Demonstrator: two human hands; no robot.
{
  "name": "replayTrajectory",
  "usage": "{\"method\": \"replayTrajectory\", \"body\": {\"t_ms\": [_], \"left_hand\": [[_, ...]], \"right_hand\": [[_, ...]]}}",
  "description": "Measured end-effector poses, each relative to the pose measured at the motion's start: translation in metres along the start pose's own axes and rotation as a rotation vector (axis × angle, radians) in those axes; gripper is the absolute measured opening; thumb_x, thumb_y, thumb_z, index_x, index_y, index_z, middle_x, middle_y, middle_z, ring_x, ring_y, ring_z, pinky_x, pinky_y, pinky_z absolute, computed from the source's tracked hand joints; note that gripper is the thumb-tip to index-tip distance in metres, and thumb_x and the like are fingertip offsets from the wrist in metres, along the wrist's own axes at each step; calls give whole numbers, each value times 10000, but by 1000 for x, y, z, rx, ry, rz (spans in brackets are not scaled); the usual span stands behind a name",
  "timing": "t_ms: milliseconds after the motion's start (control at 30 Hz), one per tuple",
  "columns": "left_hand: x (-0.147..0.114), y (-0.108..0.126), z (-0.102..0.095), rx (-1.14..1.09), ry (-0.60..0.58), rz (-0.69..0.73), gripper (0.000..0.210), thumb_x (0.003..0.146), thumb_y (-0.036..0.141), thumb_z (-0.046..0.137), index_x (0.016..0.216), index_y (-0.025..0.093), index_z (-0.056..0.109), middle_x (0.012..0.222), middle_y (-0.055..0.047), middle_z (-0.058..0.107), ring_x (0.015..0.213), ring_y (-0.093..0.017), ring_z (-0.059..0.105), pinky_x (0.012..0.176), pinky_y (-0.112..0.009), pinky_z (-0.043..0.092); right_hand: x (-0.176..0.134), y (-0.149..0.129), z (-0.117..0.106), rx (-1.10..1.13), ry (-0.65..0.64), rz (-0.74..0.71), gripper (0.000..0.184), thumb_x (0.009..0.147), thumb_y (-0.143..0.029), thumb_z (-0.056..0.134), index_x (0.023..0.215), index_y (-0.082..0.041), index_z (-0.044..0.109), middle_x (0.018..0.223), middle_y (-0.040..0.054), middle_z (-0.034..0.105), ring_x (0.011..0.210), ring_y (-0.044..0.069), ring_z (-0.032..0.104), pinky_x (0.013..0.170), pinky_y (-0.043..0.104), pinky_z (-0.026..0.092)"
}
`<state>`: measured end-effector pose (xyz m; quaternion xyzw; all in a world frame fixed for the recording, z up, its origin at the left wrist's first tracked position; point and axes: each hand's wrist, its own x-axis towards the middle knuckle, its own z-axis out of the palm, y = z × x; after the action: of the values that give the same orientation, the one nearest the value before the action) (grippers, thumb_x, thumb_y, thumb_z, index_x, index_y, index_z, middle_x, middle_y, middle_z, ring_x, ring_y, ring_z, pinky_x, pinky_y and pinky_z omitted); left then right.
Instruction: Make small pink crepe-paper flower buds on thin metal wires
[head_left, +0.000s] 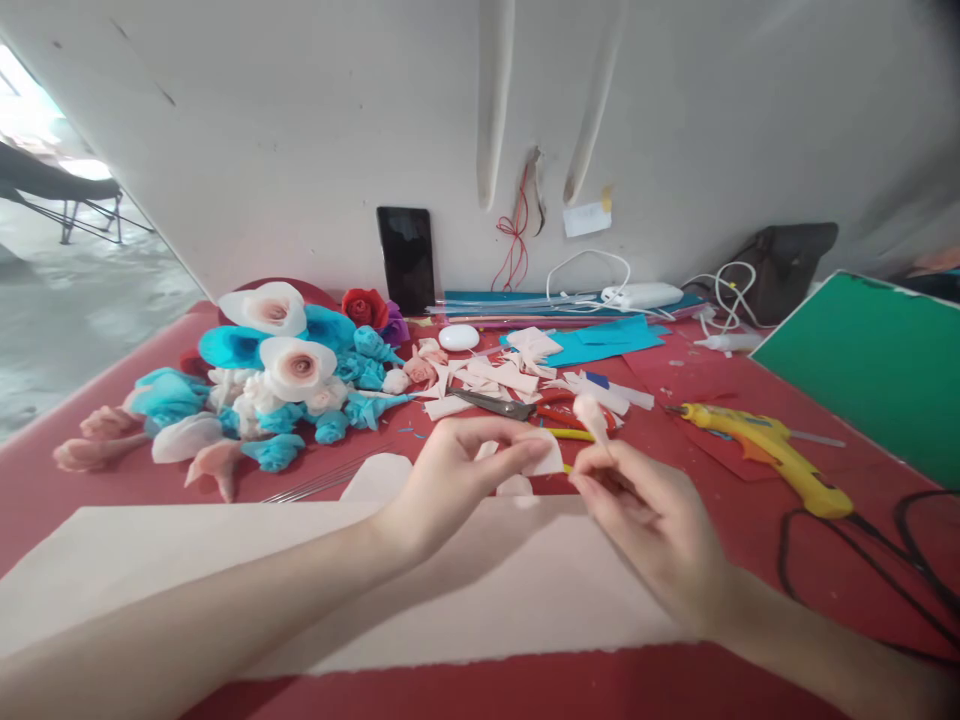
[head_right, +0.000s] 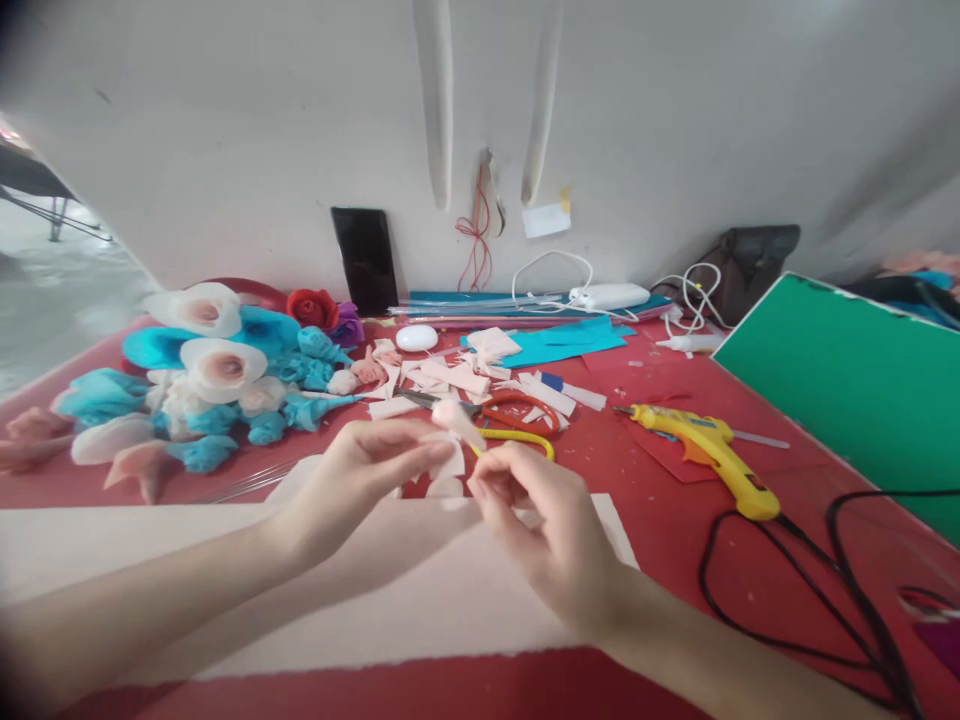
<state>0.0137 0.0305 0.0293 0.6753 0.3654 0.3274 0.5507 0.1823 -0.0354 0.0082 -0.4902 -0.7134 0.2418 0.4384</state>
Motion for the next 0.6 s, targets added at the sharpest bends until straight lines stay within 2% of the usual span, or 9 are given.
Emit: {"method": "replayTrajectory", "body": {"t_ms": [100, 233, 300, 433, 600], "left_hand": [[1, 4, -3, -64, 45, 25, 190, 806, 288, 578, 700, 154, 661, 708, 5, 640, 644, -93, 538, 581, -186, 415], [-6, 16, -2, -114, -5, 98, 143, 775, 246, 625, 666, 171, 680, 731, 16, 650, 718, -92, 560, 663, -169, 433], [-12, 21, 0, -153, -40, 117, 117, 759, 218, 642, 668, 168, 697, 728, 11, 653, 714, -90, 563, 671, -164, 437], [-19, 27, 3, -228, -93, 65, 76, 740, 208, 658, 707, 171, 716, 772, 3, 658, 738, -100, 577, 676, -162, 449], [-19, 27, 3, -354, -214, 13, 142, 805, 210, 587, 745, 145, 698, 709, -18, 642, 666, -122, 587, 663, -218, 479]], "right_hand": [[-6, 6, -1, -45, -47, -167, 128, 887, -127, 413, 922, -216, 498, 753, -20, 513, 700, 85, 506, 624, 174, 396], [-7, 8, -2, -58, -97, -269, 195, 884, -95, 362, 989, -199, 490, 795, 3, 514, 721, 104, 490, 704, 220, 393], [-4, 7, -2, -40, -123, -276, 189, 886, -97, 350, 967, -191, 492, 778, 6, 499, 707, 108, 478, 714, 227, 395], [0, 3, -2, 20, -174, -252, 177, 900, -114, 332, 894, -201, 486, 752, -7, 488, 697, 98, 480, 685, 201, 401], [-1, -4, -9, 88, -311, -114, 220, 929, -130, 320, 889, -208, 521, 770, -26, 533, 715, 62, 507, 658, 135, 401]]}}
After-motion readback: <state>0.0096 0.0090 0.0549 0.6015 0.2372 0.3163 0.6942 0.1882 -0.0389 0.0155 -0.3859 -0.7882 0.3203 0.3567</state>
